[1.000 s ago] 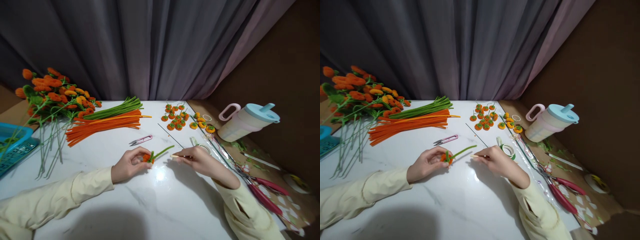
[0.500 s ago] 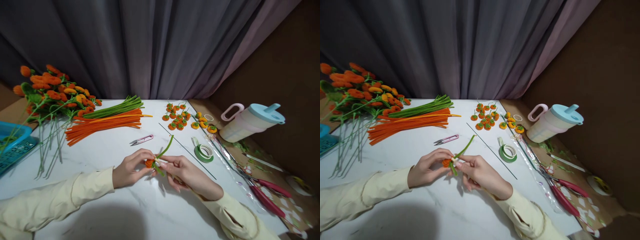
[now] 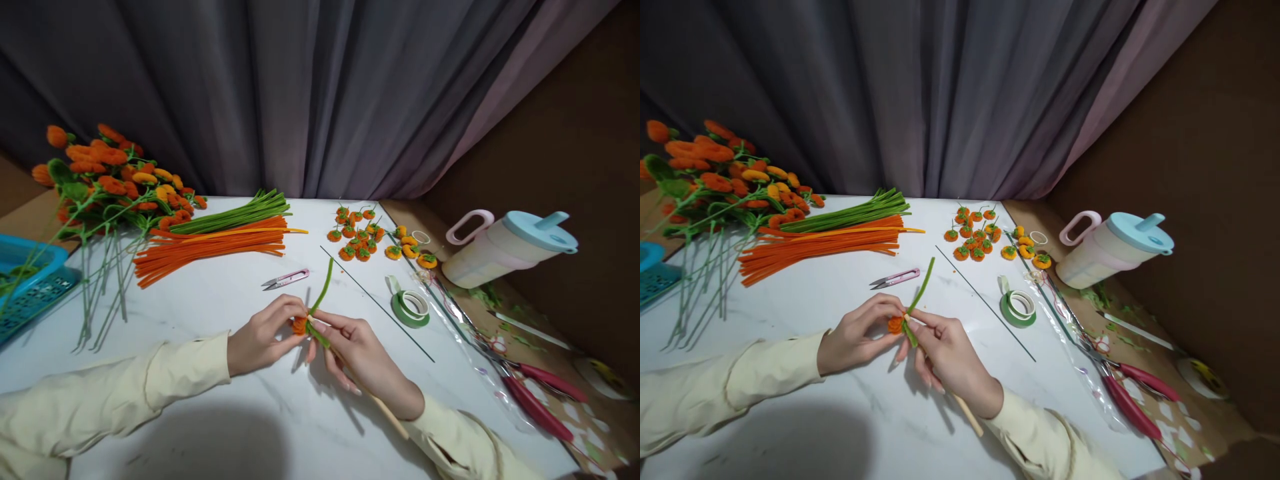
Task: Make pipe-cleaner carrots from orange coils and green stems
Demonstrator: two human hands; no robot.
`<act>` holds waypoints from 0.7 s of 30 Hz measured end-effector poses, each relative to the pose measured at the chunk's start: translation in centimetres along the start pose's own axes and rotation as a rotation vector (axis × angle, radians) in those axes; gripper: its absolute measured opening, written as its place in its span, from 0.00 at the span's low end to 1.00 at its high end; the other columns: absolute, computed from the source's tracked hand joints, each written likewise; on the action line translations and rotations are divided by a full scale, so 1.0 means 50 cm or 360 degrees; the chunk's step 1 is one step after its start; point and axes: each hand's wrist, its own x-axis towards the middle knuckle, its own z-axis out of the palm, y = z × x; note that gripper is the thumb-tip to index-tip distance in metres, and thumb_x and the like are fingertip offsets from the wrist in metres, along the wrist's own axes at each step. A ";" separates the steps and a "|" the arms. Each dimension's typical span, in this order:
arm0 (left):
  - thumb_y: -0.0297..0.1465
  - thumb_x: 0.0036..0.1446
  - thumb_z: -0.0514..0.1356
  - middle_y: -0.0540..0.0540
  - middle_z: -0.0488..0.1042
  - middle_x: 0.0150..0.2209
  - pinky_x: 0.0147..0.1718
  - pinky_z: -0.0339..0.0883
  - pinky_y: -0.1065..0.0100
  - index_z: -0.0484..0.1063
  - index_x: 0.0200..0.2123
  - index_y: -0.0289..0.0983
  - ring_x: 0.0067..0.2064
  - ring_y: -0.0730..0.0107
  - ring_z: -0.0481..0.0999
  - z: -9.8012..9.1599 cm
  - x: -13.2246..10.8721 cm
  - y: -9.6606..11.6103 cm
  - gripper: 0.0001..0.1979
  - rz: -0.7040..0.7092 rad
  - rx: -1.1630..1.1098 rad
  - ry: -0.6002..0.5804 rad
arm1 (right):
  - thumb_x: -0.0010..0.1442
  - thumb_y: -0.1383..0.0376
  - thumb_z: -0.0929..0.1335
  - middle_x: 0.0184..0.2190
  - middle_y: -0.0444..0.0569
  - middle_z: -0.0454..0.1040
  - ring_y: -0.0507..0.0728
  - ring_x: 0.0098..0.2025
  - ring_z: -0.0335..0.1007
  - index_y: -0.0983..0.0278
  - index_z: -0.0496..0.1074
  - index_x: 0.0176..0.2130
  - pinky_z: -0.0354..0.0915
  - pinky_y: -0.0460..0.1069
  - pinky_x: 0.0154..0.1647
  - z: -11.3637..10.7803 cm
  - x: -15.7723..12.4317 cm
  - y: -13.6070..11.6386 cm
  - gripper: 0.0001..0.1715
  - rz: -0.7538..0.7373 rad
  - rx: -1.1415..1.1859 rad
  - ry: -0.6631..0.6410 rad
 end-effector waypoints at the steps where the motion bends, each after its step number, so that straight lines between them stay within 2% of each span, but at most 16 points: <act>1: 0.21 0.55 0.58 0.41 0.67 0.41 0.39 0.70 0.70 0.63 0.44 0.35 0.43 0.68 0.71 0.000 0.001 0.001 0.14 0.0000 0.0011 0.0012 | 0.60 0.55 0.64 0.13 0.38 0.66 0.44 0.07 0.51 0.70 0.70 0.48 0.46 0.40 0.06 0.000 0.001 0.005 0.25 -0.0021 0.0009 0.0037; 5: 0.21 0.55 0.58 0.42 0.68 0.39 0.38 0.70 0.70 0.64 0.43 0.35 0.43 0.68 0.71 -0.002 0.005 0.002 0.12 0.0018 0.0045 0.0063 | 0.57 0.54 0.66 0.19 0.43 0.72 0.43 0.07 0.50 0.71 0.71 0.46 0.45 0.41 0.06 -0.001 0.008 0.017 0.26 0.0007 0.0041 0.0138; 9: 0.23 0.55 0.59 0.41 0.70 0.39 0.40 0.70 0.67 0.65 0.43 0.36 0.43 0.66 0.72 -0.003 0.006 -0.002 0.12 -0.0009 0.0006 0.0076 | 0.54 0.54 0.67 0.20 0.44 0.73 0.44 0.08 0.51 0.71 0.62 0.54 0.43 0.41 0.07 -0.006 0.009 0.007 0.34 0.0121 0.0124 0.0130; 12: 0.25 0.54 0.61 0.41 0.71 0.40 0.37 0.71 0.68 0.67 0.42 0.36 0.43 0.66 0.73 -0.003 0.006 -0.005 0.12 -0.0226 -0.0181 0.0076 | 0.58 0.53 0.64 0.28 0.48 0.75 0.42 0.10 0.48 0.69 0.63 0.52 0.40 0.42 0.09 -0.019 0.002 -0.006 0.29 0.0078 -0.0005 0.0094; 14: 0.28 0.53 0.62 0.42 0.71 0.40 0.34 0.72 0.70 0.67 0.41 0.35 0.41 0.67 0.74 -0.003 0.010 -0.003 0.12 -0.0532 -0.0476 0.0066 | 0.62 0.54 0.62 0.28 0.49 0.76 0.43 0.13 0.49 0.69 0.67 0.48 0.43 0.42 0.12 -0.032 -0.005 -0.014 0.23 -0.0017 -0.0299 0.0013; 17: 0.30 0.51 0.64 0.44 0.72 0.37 0.34 0.72 0.70 0.67 0.38 0.33 0.37 0.69 0.75 -0.005 0.021 0.003 0.12 -0.0924 -0.1029 -0.0001 | 0.64 0.59 0.60 0.27 0.49 0.76 0.48 0.20 0.61 0.67 0.69 0.45 0.55 0.43 0.20 -0.050 -0.019 -0.028 0.16 -0.0343 -0.1030 0.0053; 19: 0.30 0.50 0.64 0.45 0.73 0.34 0.34 0.72 0.69 0.67 0.37 0.33 0.35 0.71 0.75 -0.008 0.029 0.008 0.12 -0.1034 -0.1287 -0.0090 | 0.65 0.64 0.59 0.33 0.52 0.76 0.52 0.30 0.68 0.66 0.69 0.44 0.62 0.46 0.29 -0.060 -0.027 -0.038 0.14 -0.0685 -0.1520 0.0124; 21: 0.30 0.49 0.65 0.47 0.73 0.32 0.34 0.71 0.69 0.67 0.36 0.32 0.33 0.72 0.74 -0.010 0.033 0.011 0.12 -0.1069 -0.1394 -0.0140 | 0.65 0.68 0.57 0.42 0.55 0.75 0.55 0.40 0.70 0.65 0.70 0.45 0.64 0.48 0.38 -0.068 -0.032 -0.049 0.15 -0.0965 -0.1882 0.0087</act>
